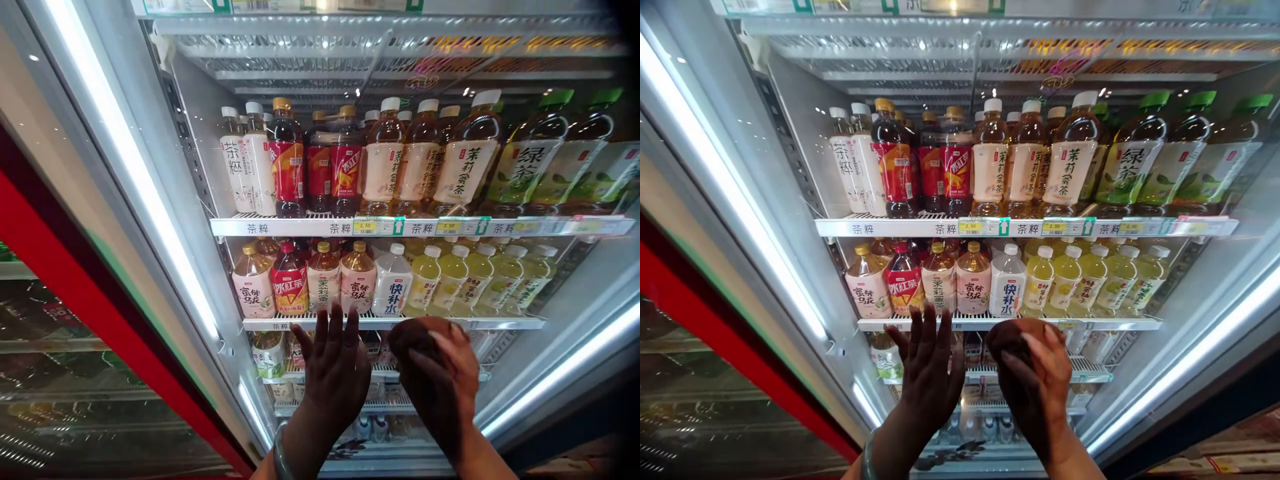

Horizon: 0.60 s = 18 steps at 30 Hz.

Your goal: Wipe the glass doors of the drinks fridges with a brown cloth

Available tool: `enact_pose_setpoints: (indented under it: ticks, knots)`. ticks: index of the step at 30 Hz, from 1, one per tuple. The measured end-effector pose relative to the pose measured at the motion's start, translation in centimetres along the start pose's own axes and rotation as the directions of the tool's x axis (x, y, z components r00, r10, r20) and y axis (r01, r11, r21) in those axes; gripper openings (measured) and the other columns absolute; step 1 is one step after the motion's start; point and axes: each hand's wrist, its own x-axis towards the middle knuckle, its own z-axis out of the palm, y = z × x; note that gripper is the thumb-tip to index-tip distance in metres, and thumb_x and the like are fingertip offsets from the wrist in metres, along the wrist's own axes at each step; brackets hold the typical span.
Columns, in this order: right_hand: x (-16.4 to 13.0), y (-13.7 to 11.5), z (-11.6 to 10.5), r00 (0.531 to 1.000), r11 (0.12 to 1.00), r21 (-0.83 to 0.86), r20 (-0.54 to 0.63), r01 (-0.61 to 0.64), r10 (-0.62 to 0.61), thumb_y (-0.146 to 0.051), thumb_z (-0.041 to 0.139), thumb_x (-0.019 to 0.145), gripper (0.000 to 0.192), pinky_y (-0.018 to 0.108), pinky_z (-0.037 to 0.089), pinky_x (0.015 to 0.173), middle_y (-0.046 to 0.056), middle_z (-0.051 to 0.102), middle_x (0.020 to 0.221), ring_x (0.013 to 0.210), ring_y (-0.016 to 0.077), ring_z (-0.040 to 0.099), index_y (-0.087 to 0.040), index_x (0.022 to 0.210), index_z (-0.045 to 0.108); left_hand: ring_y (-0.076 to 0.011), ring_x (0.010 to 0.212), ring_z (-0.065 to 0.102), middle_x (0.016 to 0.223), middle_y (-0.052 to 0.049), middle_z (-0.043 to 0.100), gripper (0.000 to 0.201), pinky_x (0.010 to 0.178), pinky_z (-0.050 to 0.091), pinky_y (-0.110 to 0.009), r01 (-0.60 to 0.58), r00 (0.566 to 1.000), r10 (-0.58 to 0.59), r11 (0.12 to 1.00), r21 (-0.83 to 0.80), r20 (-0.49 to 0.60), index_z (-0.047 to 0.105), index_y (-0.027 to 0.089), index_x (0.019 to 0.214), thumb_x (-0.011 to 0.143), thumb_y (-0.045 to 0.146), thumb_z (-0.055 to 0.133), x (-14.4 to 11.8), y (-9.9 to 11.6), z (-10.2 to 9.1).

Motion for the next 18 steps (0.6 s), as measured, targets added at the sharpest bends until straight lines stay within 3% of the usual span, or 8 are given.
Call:
enact_pose_setpoints:
  ticks: [3,6,10,13,15,18]
  knots:
    - [2.8,-0.9,0.8,0.995,0.998,-0.071,-0.095,-0.003,-0.004,-0.01,0.09,0.072,0.044,0.067,0.042,0.123,0.007,0.059,0.141,0.144,0.0356,0.053,-0.025,0.109,0.071,-0.0232,0.166,0.003,0.177,-0.007,0.01,0.075,0.132,-0.015,-0.054,0.009,1.0,-0.009,1.0,0.001,0.004,0.021,0.014,0.167,0.099,0.015,0.053,-0.4,-1.0,-0.6]
    - [4.9,-3.3,2.8,0.993,1.0,0.002,-0.114,0.024,-0.024,-0.012,0.088,0.076,0.039,0.064,0.045,0.121,0.005,0.061,0.136,0.133,0.03,0.062,-0.027,0.109,0.072,-0.0241,0.166,0.0,0.177,-0.008,0.008,0.074,0.132,-0.016,-0.055,0.033,0.999,-0.033,0.999,-0.01,0.021,0.021,0.014,0.167,0.1,0.015,0.053,-0.8,-1.8,-1.2]
    - [2.5,-5.9,4.5,0.996,0.993,0.085,0.005,0.086,-0.086,-0.014,0.082,0.084,0.03,0.055,0.05,0.119,0.004,0.064,0.128,0.142,0.0298,0.053,-0.029,0.109,0.074,-0.0241,0.166,-0.001,0.177,-0.009,0.007,0.074,0.132,-0.016,-0.054,0.038,0.999,-0.037,0.999,-0.002,0.03,0.02,0.014,0.167,0.1,0.014,0.053,-1.4,-3.2,-2.2]
    - [-0.1,-5.9,4.0,0.991,0.994,0.077,0.099,0.077,-0.084,-0.013,0.079,0.085,0.032,0.051,0.054,0.115,0.004,0.065,0.127,0.142,0.0289,0.053,-0.029,0.112,0.075,-0.0239,0.166,0.0,0.177,-0.009,0.007,0.075,0.132,-0.014,-0.053,0.022,0.999,-0.022,1.0,0.008,0.036,0.02,0.013,0.167,0.1,0.014,0.053,-1.7,-4.2,-3.1]
    - [-0.2,-5.5,3.7,0.995,0.998,0.047,0.087,0.041,-0.045,-0.014,0.081,0.084,0.033,0.054,0.054,0.113,0.004,0.065,0.129,0.134,0.0278,0.06,-0.03,0.112,0.074,-0.0241,0.166,0.001,0.177,-0.009,0.007,0.074,0.133,-0.014,-0.053,0.005,0.999,-0.005,1.0,0.006,0.041,0.02,0.013,0.167,0.101,0.017,0.053,-1.8,-4.7,-3.6]
    - [2.3,-6.0,4.2,1.0,1.0,0.005,-0.028,0.004,-0.004,-0.015,0.085,0.08,0.036,0.061,0.049,0.117,0.004,0.062,0.133,0.132,0.0289,0.061,-0.03,0.11,0.074,-0.0236,0.166,0.0,0.177,-0.008,0.006,0.074,0.133,-0.014,-0.051,-0.014,0.999,0.013,1.0,0.007,0.042,0.018,0.015,0.168,0.102,0.019,0.052,-1.7,-5.4,-4.4]
